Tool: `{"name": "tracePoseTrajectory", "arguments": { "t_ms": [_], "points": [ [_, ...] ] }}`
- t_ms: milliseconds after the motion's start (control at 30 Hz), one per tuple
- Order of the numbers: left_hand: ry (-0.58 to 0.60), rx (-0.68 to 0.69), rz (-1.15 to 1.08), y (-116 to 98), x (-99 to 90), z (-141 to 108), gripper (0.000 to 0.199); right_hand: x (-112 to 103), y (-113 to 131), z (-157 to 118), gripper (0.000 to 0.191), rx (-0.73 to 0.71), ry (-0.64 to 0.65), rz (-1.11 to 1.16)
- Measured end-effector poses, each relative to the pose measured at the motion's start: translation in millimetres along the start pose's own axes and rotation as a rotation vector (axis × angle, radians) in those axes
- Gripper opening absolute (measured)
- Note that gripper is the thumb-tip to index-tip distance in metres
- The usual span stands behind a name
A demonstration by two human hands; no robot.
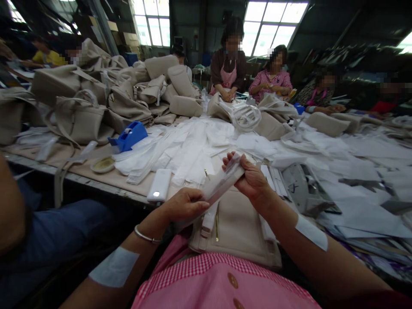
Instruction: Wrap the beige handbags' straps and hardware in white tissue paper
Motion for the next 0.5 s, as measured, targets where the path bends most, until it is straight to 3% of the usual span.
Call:
{"name": "tracePoseTrajectory", "arguments": {
  "t_ms": [133,300,500],
  "points": [
    [-0.158,-0.035,0.019,-2.8,7.7,-1.7,0.036,-5.5,2.1,3.8,0.019,-0.052,-0.014,-0.069],
    [-0.258,-0.033,0.074,-16.5,12.6,-2.9,0.034,-2.9,-3.1,1.8,0.016,-0.100,-0.051,-0.112],
    [-0.315,0.046,0.146,-30.4,16.1,4.9,0.036,-1.0,-3.8,-6.0,0.022,-0.187,0.018,-0.133]
  ]
}}
Point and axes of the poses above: each hand's wrist, its own z-axis towards the middle knuckle, its own x-axis out of the palm, y = z × x, the point moved 5 cm from there along z, towards the middle knuckle, and after that the axes turned 14 degrees about -z, right-handed, at the moved point
